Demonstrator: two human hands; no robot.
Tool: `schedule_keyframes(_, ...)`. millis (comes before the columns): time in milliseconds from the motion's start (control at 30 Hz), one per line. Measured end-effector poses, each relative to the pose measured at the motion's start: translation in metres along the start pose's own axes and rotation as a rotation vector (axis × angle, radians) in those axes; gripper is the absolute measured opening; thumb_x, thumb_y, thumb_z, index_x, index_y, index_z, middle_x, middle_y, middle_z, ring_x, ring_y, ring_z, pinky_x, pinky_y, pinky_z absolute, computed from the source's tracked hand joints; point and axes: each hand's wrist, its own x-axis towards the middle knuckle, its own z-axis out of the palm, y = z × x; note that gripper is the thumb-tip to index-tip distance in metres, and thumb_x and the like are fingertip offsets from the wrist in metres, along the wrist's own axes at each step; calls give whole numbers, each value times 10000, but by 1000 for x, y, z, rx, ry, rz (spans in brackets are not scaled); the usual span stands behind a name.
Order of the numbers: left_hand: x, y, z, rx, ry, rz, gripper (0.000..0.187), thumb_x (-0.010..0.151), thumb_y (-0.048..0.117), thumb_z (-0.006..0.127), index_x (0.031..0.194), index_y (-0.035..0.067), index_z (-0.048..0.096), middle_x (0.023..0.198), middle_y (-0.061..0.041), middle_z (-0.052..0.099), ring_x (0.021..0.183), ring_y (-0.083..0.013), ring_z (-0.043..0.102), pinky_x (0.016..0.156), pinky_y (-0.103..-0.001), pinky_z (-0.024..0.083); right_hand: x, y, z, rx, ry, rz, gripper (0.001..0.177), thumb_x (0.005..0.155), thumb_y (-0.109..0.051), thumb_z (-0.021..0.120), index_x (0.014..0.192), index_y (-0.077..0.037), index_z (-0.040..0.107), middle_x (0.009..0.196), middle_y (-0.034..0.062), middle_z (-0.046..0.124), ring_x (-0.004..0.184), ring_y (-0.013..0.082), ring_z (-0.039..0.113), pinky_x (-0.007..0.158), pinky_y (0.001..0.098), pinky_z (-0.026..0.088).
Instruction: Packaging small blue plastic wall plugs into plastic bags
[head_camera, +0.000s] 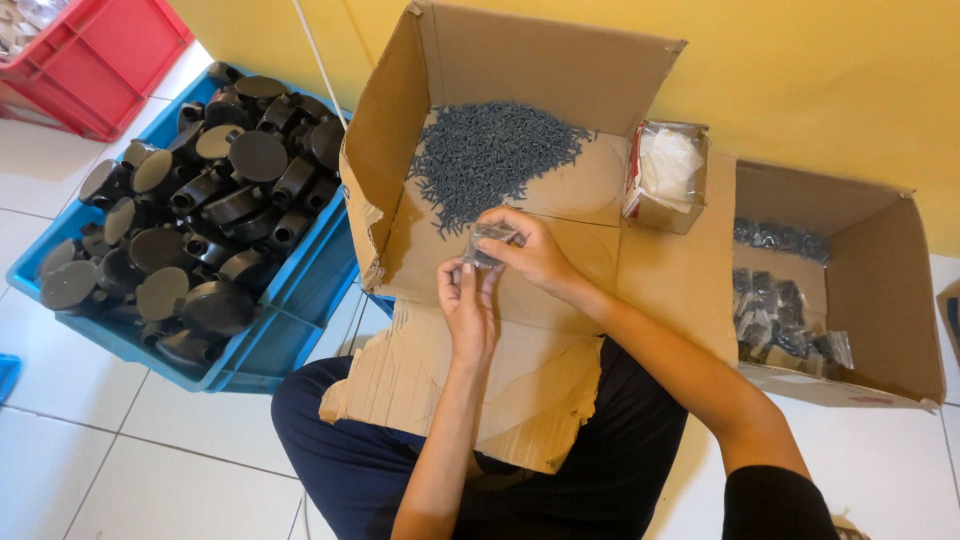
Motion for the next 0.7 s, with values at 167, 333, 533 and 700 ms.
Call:
schedule_keyframes(167, -4, -3, 2, 32, -3, -46, 134, 1005, 111, 531, 1134, 90, 504, 1040, -68, 620, 954, -187, 663, 893, -349, 569, 3, -12, -9, -141, 16, 113, 239, 853, -173, 770, 1044, -78, 663, 853, 37, 667, 769, 86, 585, 681, 238, 500)
schedule_keyframes(333, 3, -16, -16, 87, 31, -119, 119, 962, 73, 613, 1079, 53, 616, 1007, -79, 678, 936, -178, 681, 887, -308, 563, 2, -6, -13, -234, -9, 190, 231, 869, -153, 728, 1050, -96, 598, 803, 50, 692, 674, 83, 579, 582, 220, 490)
schedule_keyframes(533, 15, -33, -35, 104, 109, -137, 67, 920, 58, 676, 968, 15, 695, 856, -74, 675, 793, -172, 693, 776, -336, 627, 1, 3, -23, -111, -62, 318, 498, 654, -149, 907, 1088, -77, 672, 915, 64, 734, 768, 72, 635, 701, 200, 538)
schedule_keyframes(700, 15, -36, -29, 236, 146, -78, 83, 918, 85, 685, 973, 27, 708, 808, -49, 651, 749, -136, 685, 722, -315, 623, 3, 5, -25, -99, -22, 388, 512, 631, -141, 927, 1081, -53, 698, 882, 68, 718, 742, 72, 645, 685, 193, 557)
